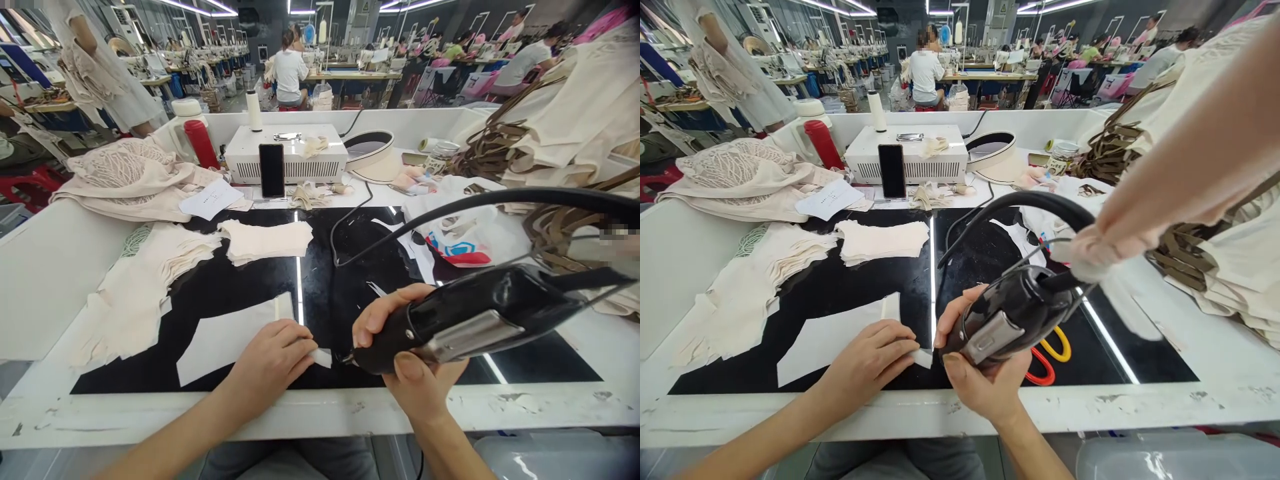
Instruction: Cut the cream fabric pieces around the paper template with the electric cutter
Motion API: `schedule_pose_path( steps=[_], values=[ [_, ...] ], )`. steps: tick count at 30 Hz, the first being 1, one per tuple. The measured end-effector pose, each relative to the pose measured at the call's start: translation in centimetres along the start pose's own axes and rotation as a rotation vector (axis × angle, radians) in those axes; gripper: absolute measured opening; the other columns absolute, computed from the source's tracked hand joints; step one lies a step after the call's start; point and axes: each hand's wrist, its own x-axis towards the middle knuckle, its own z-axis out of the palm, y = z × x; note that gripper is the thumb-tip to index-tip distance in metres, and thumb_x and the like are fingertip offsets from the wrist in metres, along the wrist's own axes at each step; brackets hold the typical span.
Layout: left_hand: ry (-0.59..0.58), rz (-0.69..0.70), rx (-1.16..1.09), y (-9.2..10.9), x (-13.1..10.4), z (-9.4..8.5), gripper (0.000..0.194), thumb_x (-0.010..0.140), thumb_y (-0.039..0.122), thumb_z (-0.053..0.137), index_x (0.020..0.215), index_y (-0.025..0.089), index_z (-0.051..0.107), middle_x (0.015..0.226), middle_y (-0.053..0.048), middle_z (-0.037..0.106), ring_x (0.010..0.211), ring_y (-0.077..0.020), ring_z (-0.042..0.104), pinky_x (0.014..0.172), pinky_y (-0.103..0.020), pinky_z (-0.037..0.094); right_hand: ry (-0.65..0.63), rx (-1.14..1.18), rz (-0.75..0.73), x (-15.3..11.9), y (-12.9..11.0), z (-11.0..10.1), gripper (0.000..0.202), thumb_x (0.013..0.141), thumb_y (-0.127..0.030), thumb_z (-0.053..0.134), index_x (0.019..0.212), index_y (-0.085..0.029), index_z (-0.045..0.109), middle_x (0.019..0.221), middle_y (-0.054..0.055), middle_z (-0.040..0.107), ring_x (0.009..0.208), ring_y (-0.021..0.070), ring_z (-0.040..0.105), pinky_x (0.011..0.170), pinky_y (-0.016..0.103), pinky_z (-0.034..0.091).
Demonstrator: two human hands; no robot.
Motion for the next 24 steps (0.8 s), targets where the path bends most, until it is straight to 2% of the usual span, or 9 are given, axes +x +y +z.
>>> schedule_pose_path(
  steps=[3,8,14,24],
  values=[
    [0.012,-0.012,0.028,-0.5,-0.2,-0.4,0.026,0.115,0.026,0.046,0.114,0.017,0.07,0.111,-0.007,0.072,0.105,-0.0211,0.069,0.095,-0.037,0.059,0.002,0.017,0.009,0.2,0.3,0.1,0.04,0.089,-0.036,0.085,0.122,-0.028,0.063,0.084,-0.002,0.07,0.063,0.014,0.065,0.055,0.027,0.055],
    [0.021,0.015,0.029,0.0,0.1,-0.6,0.019,0.113,0.024,0.052,0.115,0.016,0.069,0.112,-0.006,0.073,0.108,-0.0214,0.069,0.099,-0.037,0.058,-0.007,0.046,0.03,0.2,0.7,0.6,0.041,0.089,-0.037,0.086,0.122,-0.028,0.064,0.085,-0.003,0.07,0.064,0.013,0.064,0.057,0.027,0.055],
    [0.016,0.027,-0.007,0.3,0.8,0.1,0.011,0.108,0.019,0.061,0.112,0.016,0.071,0.105,-0.004,0.073,0.1,-0.0216,0.069,0.094,-0.037,0.059,0.017,0.035,0.024,0.2,0.6,1.1,0.042,0.085,-0.043,0.089,0.119,-0.03,0.066,0.082,-0.005,0.069,0.061,0.0129,0.063,0.054,0.026,0.056],
    [0.019,0.028,-0.04,0.4,0.5,1.1,0.013,0.109,0.019,0.059,0.106,0.016,0.072,0.098,-0.004,0.072,0.092,-0.019,0.069,0.087,-0.034,0.061,0.049,-0.03,0.015,0.1,0.7,1.1,0.038,0.084,-0.045,0.089,0.112,-0.029,0.068,0.078,-0.004,0.067,0.058,0.0152,0.062,0.052,0.029,0.056]
  ],
)
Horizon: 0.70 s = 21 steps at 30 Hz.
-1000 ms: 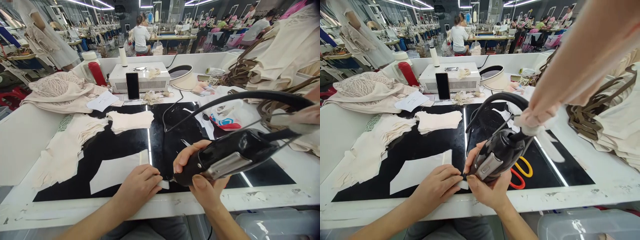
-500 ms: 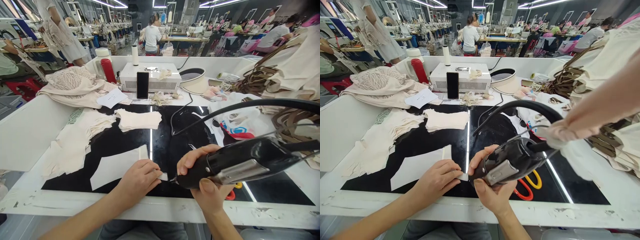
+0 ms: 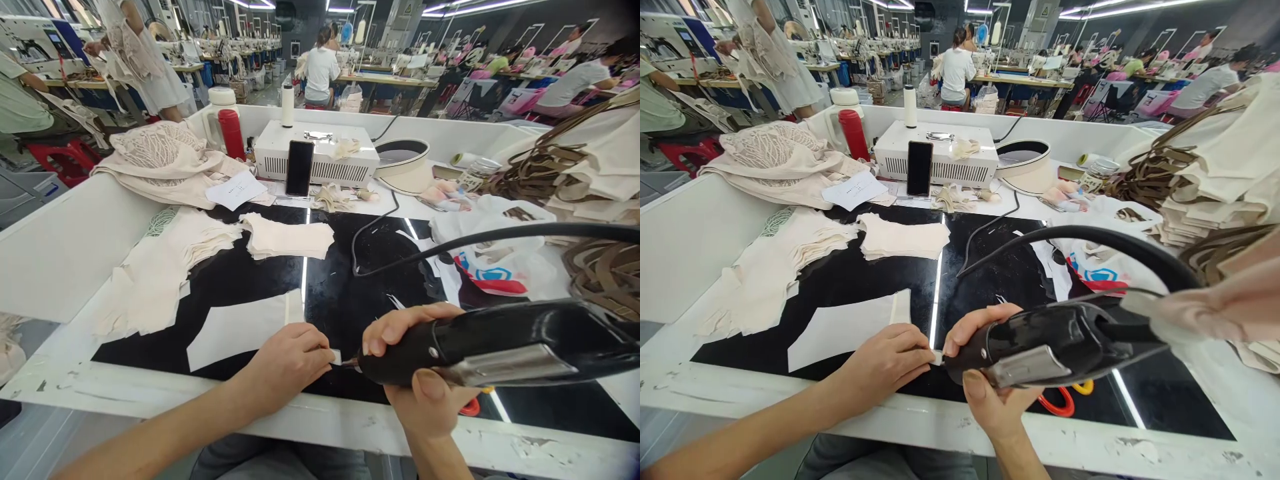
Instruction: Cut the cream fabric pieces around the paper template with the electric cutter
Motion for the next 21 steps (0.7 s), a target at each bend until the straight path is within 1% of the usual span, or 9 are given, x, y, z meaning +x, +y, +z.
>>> schedule_pose_path(
  steps=[6,12,15,18,21],
  values=[
    [-0.001,-0.007,-0.034,-0.1,-0.6,-0.2,0.013,0.109,0.016,0.058,0.107,0.015,0.07,0.101,-0.005,0.073,0.096,-0.0192,0.069,0.089,-0.033,0.061,-0.011,0.011,-0.011,0.1,-0.1,-0.1,0.039,0.085,-0.043,0.087,0.116,-0.029,0.067,0.079,-0.004,0.067,0.059,0.0145,0.062,0.051,0.028,0.056],
    [0.01,-0.01,-0.066,0.0,-0.7,-0.1,0.013,0.109,0.014,0.056,0.107,0.015,0.069,0.104,-0.005,0.072,0.098,-0.0187,0.069,0.092,-0.032,0.061,0.007,-0.026,-0.017,0.5,-0.1,0.2,0.035,0.084,-0.044,0.088,0.108,-0.028,0.068,0.077,-0.004,0.066,0.057,0.0148,0.061,0.049,0.029,0.056],
    [0.02,0.012,-0.063,0.0,-0.7,0.0,0.013,0.109,0.013,0.056,0.106,0.015,0.068,0.104,-0.005,0.072,0.097,-0.0185,0.068,0.092,-0.032,0.06,0.029,-0.043,-0.041,0.8,0.1,0.3,0.036,0.084,-0.045,0.087,0.109,-0.028,0.066,0.076,-0.005,0.065,0.056,0.0149,0.061,0.048,0.029,0.055],
    [0.027,0.016,-0.055,-0.1,-0.8,0.1,0.013,0.109,0.013,0.056,0.107,0.015,0.068,0.104,-0.005,0.072,0.098,-0.0183,0.068,0.093,-0.032,0.061,0.067,-0.025,-0.056,1.0,0.3,0.3,0.039,0.083,-0.041,0.087,0.113,-0.028,0.066,0.076,-0.005,0.066,0.055,0.0155,0.06,0.049,0.029,0.055],
    [0.023,0.013,-0.067,-0.1,-0.8,0.2,0.011,0.108,0.012,0.058,0.107,0.015,0.068,0.105,-0.006,0.072,0.099,-0.0183,0.068,0.092,-0.032,0.061,0.079,0.006,-0.049,1.1,0.4,0.3,0.04,0.081,-0.037,0.088,0.113,-0.027,0.068,0.076,-0.005,0.068,0.056,0.0156,0.06,0.049,0.03,0.055]
  ],
)
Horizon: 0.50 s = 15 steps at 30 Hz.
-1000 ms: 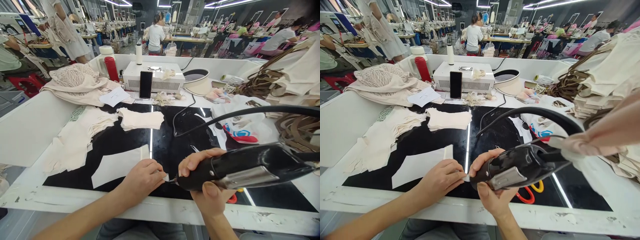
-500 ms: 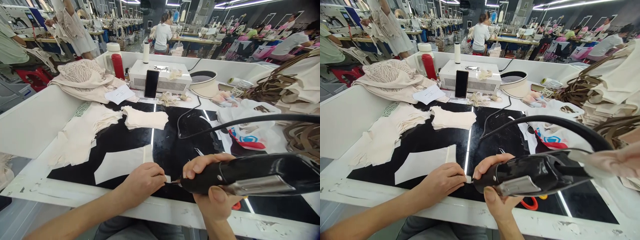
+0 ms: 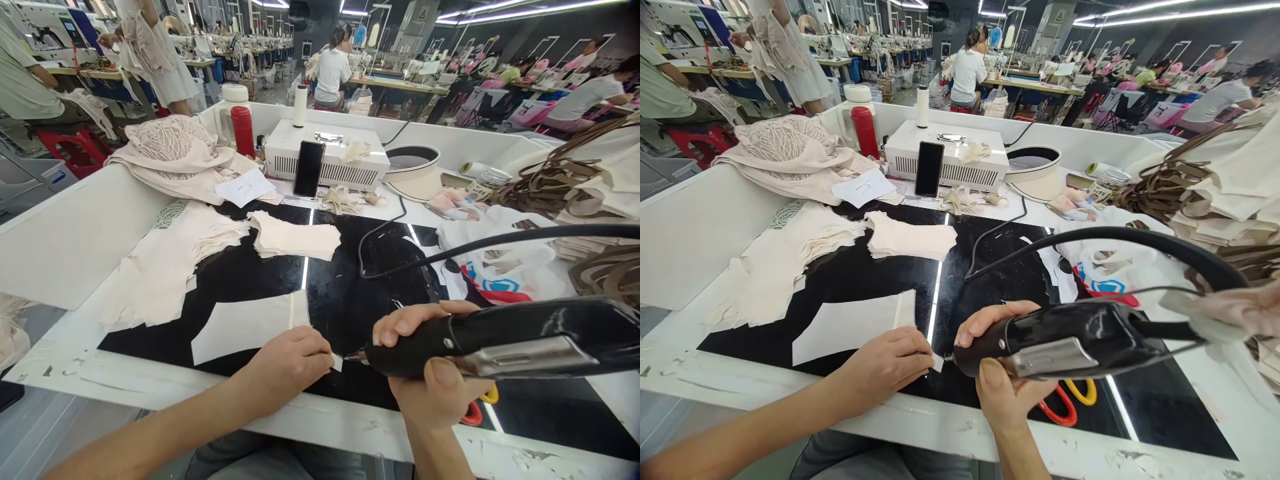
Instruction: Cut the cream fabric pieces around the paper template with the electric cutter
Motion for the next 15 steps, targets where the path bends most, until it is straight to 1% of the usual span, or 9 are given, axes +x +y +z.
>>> schedule_pose_path(
  steps=[3,10,15],
  values=[
    [-0.008,-0.011,-0.022,0.01,-0.09,0.02,0.013,0.108,0.01,0.056,0.107,0.016,0.069,0.106,-0.006,0.073,0.099,-0.0181,0.068,0.092,-0.032,0.061,-0.019,0.022,0.001,-0.01,-0.05,0.11,0.04,0.082,-0.036,0.088,0.115,-0.027,0.067,0.077,-0.004,0.068,0.057,0.0155,0.06,0.05,0.029,0.055],
    [-0.005,-0.016,-0.035,0.06,-0.19,-0.15,0.016,0.109,0.012,0.055,0.107,0.015,0.069,0.107,-0.006,0.073,0.1,-0.0184,0.069,0.092,-0.032,0.061,-0.058,-0.013,0.006,-0.36,0.06,0.12,0.04,0.083,-0.04,0.088,0.116,-0.03,0.067,0.079,-0.005,0.067,0.058,0.016,0.061,0.05,0.03,0.056],
    [-0.02,-0.027,-0.055,0.12,-0.08,-0.27,0.015,0.109,0.012,0.055,0.105,0.015,0.07,0.106,-0.006,0.073,0.098,-0.0182,0.068,0.09,-0.031,0.061,-0.074,-0.03,0.019,-0.55,-0.02,-0.04,0.034,0.089,-0.034,0.083,0.118,-0.029,0.067,0.081,-0.004,0.068,0.061,0.0159,0.063,0.053,0.03,0.056]
  ],
)
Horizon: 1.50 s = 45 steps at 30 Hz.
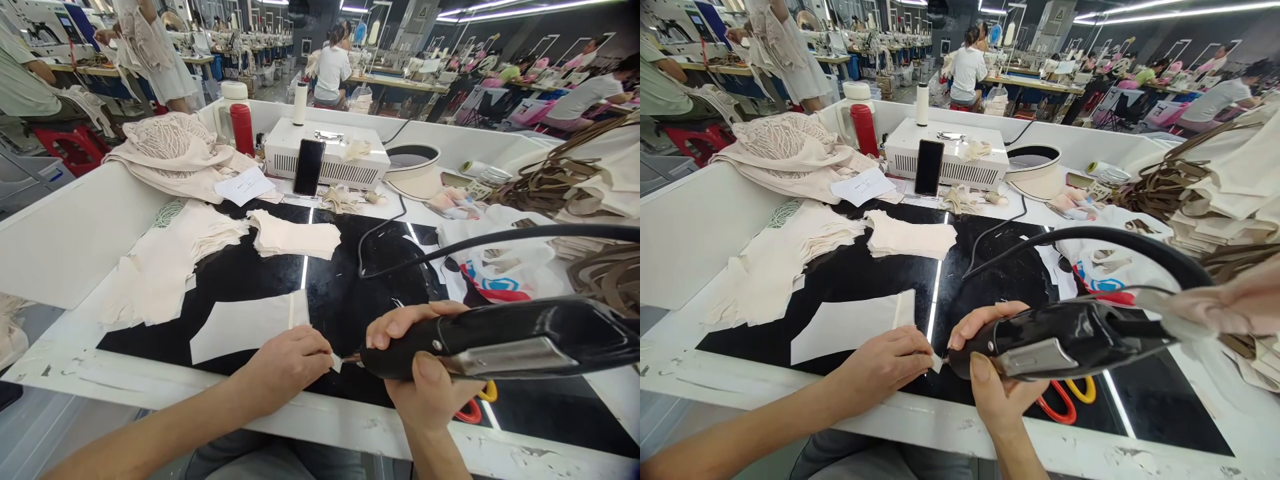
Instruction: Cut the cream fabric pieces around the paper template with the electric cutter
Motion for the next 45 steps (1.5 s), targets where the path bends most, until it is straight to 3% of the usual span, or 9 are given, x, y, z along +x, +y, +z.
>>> schedule_pose_path(
  steps=[7,16,24,32,38,45],
  values=[
    [0.009,0.008,0.027,0.0,0.0,-0.1,0.017,0.109,0.011,0.054,0.107,0.016,0.07,0.106,-0.006,0.074,0.099,-0.0178,0.069,0.091,-0.031,0.061,0.014,0.021,0.018,-0.2,-0.7,0.6,0.037,0.085,-0.041,0.086,0.114,-0.03,0.066,0.074,-0.005,0.066,0.054,0.0147,0.054,0.047,0.028,0.05],
    [0.014,0.035,0.037,-0.1,0.0,-0.2,0.016,0.109,0.012,0.055,0.106,0.015,0.07,0.107,-0.007,0.073,0.099,-0.0195,0.068,0.091,-0.032,0.061,-0.032,0.001,0.042,-1.0,-0.5,-0.2,0.035,0.09,-0.039,0.082,0.118,-0.03,0.064,0.079,-0.004,0.067,0.059,0.0156,0.058,0.052,0.031,0.055],
    [-0.056,0.047,0.058,-1.6,-1.4,-1.3,0.021,0.109,0.007,0.05,0.11,0.015,0.069,0.108,-0.008,0.072,0.102,-0.019,0.068,0.099,-0.034,0.059,-0.031,0.004,0.028,-0.5,-0.5,-0.2,0.039,0.086,-0.041,0.086,0.117,-0.03,0.065,0.078,-0.004,0.066,0.058,0.015,0.058,0.05,0.03,0.053],
    [-0.023,0.069,0.042,-2.0,-1.5,-1.5,0.019,0.11,0.01,0.05,0.109,0.014,0.069,0.107,-0.007,0.072,0.101,-0.0178,0.068,0.102,-0.032,0.058,-0.035,0.0,0.011,-0.5,-0.9,-0.3,0.04,0.085,-0.039,0.087,0.116,-0.028,0.066,0.078,-0.004,0.068,0.059,0.0145,0.06,0.05,0.028,0.054],
    [-0.03,0.089,0.059,-1.9,-1.4,-1.1,0.018,0.11,0.008,0.051,0.105,0.014,0.068,0.104,-0.006,0.072,0.103,-0.0176,0.069,0.102,-0.03,0.057,0.047,0.036,-0.02,0.4,-0.5,0.6,0.041,0.081,-0.037,0.09,0.113,-0.026,0.066,0.076,-0.005,0.069,0.056,0.0145,0.06,0.049,0.028,0.055],
    [-0.007,0.091,0.082,-1.8,-1.4,-0.8,0.021,0.11,0.007,0.05,0.106,0.015,0.069,0.102,-0.006,0.072,0.104,-0.0176,0.068,0.102,-0.03,0.056,0.039,0.036,-0.028,0.9,0.9,1.9,0.039,0.083,-0.033,0.087,0.115,-0.024,0.066,0.077,-0.005,0.069,0.058,0.0151,0.061,0.051,0.029,0.057]
  ],
)
